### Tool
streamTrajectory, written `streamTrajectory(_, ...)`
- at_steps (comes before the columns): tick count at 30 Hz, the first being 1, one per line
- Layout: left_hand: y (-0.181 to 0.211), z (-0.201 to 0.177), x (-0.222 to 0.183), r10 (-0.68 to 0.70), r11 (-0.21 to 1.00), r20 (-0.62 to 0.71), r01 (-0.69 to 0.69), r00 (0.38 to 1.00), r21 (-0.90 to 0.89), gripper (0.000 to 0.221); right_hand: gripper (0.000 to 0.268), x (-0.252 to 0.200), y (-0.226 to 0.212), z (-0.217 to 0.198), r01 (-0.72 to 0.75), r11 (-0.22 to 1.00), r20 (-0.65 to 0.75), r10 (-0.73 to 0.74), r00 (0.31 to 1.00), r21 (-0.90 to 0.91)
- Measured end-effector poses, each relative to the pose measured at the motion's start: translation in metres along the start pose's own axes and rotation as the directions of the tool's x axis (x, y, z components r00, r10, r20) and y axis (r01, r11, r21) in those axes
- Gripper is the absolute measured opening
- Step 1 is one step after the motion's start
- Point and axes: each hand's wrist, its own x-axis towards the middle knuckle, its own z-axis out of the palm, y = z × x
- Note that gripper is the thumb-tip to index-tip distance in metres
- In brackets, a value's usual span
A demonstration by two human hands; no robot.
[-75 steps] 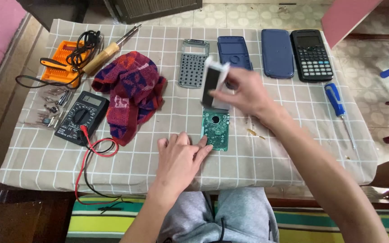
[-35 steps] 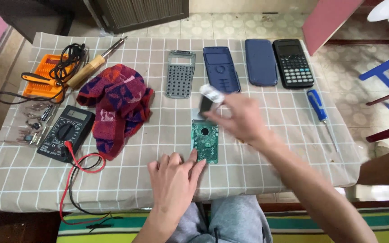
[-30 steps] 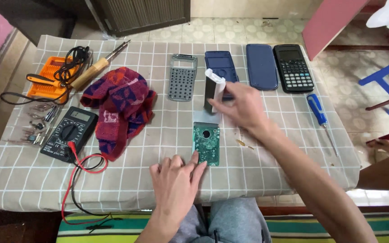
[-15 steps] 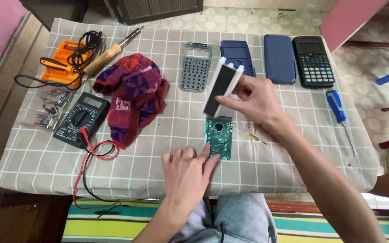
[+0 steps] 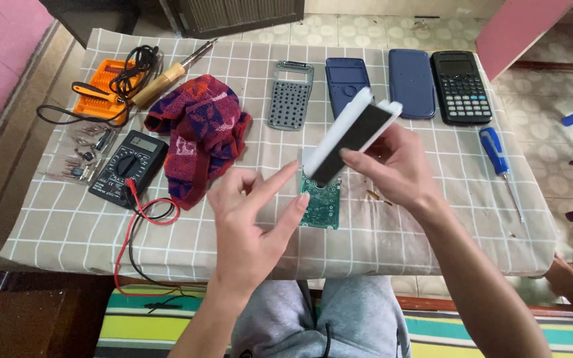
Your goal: Cleaning the contact points of a calculator's keypad membrane and circuit board using a cleaning block and a small scraping tool.
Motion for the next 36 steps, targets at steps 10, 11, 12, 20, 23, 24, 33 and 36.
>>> streamTrajectory(10,-0.029,0.025,0.016,-0.099,0.995,-0.057,0.099,0.993,-0.008,0.090,0.059,0.011,0.008,0.014,0.165,0.949,-0.031,-0.180,0.983,-0.267)
streamTrajectory(11,-0.033,0.026,0.016,-0.105,0.994,-0.056,0.107,0.993,0.030,0.089,0.053,0.012,0.011,0.014,0.165,0.951,-0.038,-0.181,0.983,-0.261)
streamTrajectory(12,-0.036,0.027,0.014,-0.114,0.991,-0.054,0.117,0.992,0.068,0.087,0.046,0.013,0.013,0.013,0.163,0.953,-0.044,-0.180,0.983,-0.257)
streamTrajectory(20,-0.059,0.039,-0.011,0.079,0.901,0.352,-0.218,0.933,0.374,0.046,0.034,0.024,0.047,0.018,0.225,0.922,-0.045,-0.251,0.967,-0.314)
streamTrajectory(23,-0.064,0.046,-0.018,0.067,0.870,0.448,-0.272,0.892,0.410,0.047,0.034,0.023,0.059,0.013,0.230,0.871,0.009,-0.251,0.968,-0.434)
streamTrajectory(24,-0.066,0.047,-0.021,0.049,0.862,0.492,-0.286,0.869,0.418,0.049,0.035,0.022,0.058,0.012,0.232,0.834,0.020,-0.257,0.966,-0.500)
streamTrajectory(33,-0.066,0.058,-0.040,0.155,0.805,0.441,-0.372,0.884,0.463,0.055,0.034,0.020,0.076,0.011,0.255,0.916,0.193,-0.202,0.960,-0.311)
streamTrajectory(36,-0.072,0.070,-0.046,0.248,0.755,0.391,-0.430,0.886,0.495,0.059,0.035,0.018,0.051,-0.013,0.283,0.868,0.278,-0.177,0.944,-0.408)
